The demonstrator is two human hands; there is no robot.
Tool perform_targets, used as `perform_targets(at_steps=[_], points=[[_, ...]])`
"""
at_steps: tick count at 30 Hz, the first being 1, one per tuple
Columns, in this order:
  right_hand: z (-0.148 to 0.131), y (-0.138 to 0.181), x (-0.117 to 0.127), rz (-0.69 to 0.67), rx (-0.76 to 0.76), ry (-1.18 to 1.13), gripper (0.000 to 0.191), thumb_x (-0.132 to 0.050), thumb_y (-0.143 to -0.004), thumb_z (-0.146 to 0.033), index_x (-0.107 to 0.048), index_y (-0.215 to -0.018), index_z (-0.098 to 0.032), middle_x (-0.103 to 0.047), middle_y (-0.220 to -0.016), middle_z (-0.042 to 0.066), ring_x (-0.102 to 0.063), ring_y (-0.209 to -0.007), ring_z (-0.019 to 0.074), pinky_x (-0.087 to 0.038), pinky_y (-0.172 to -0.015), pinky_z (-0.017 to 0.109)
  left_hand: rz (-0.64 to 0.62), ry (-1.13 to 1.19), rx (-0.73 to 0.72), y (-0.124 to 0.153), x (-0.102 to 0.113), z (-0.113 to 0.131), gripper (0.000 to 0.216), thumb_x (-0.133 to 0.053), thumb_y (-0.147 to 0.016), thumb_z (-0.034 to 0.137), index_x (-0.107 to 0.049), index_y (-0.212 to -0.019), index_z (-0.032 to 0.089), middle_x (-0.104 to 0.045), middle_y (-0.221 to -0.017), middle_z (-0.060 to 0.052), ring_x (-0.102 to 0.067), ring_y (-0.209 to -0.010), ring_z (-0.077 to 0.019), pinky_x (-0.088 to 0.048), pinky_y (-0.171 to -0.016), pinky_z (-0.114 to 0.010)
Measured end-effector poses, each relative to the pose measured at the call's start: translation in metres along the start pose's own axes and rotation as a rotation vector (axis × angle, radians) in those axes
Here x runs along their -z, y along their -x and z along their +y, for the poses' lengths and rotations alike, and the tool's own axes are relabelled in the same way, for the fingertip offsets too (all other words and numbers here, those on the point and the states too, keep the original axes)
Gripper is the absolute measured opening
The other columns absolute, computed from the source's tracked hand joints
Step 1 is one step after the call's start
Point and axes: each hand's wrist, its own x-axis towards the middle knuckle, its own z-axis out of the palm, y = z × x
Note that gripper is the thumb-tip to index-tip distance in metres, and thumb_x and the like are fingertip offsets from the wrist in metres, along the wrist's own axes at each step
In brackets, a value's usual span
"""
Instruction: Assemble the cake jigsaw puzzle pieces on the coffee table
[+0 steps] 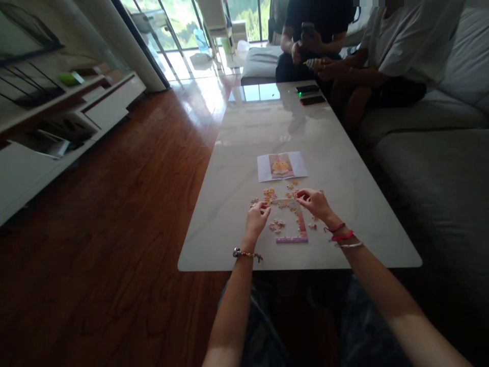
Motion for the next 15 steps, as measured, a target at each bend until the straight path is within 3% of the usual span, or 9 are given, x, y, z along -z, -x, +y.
perform_targets(at_steps=[3,5,10,15], points=[[-0.014,0.031,-0.015,-0.125,0.146,-0.077,0.017,-0.054,-0.074,-0.023,-0.062,-0.088,-0.017,-0.062,-0.076,0.002,-0.053,-0.061,0.0096,-0.042,-0.063,0.022,-0.221,0.035,0.022,0.007,0.000,-0.004,0.022,-0.053,-0.074,0.026,-0.060,-0.092,0.014,-0.063,-0.080,-0.004,-0.057,-0.066,-0.0099,-0.046,-0.063,-0.021],[-0.019,0.046,-0.026,-0.194,0.178,-0.044,0.017,-0.054,-0.074,-0.022,-0.064,-0.087,-0.018,-0.061,-0.076,0.002,-0.053,-0.059,0.0095,-0.042,-0.062,0.022,-0.298,0.018,0.002,0.012,0.001,-0.005,0.024,-0.057,-0.071,0.027,-0.061,-0.090,0.015,-0.062,-0.079,-0.003,-0.056,-0.067,-0.0104,-0.046,-0.063,-0.021],[-0.018,0.055,-0.046,-0.265,0.274,-0.030,0.019,-0.052,-0.076,-0.020,-0.064,-0.090,-0.021,-0.061,-0.084,0.004,-0.056,-0.071,0.0123,-0.043,-0.068,0.023,-0.222,-0.088,-0.019,0.025,0.001,-0.007,0.024,-0.061,-0.065,0.022,-0.061,-0.088,0.016,-0.059,-0.081,-0.003,-0.053,-0.067,-0.0101,-0.044,-0.066,-0.022],[-0.018,0.051,-0.059,-0.225,0.293,-0.061,0.023,-0.050,-0.077,-0.017,-0.062,-0.095,-0.022,-0.059,-0.091,0.005,-0.056,-0.075,0.0124,-0.044,-0.071,0.024,-0.164,-0.140,-0.023,0.033,-0.005,-0.015,0.016,-0.061,-0.066,0.021,-0.060,-0.082,0.017,-0.055,-0.078,-0.001,-0.051,-0.068,-0.0100,-0.042,-0.066,-0.022]])
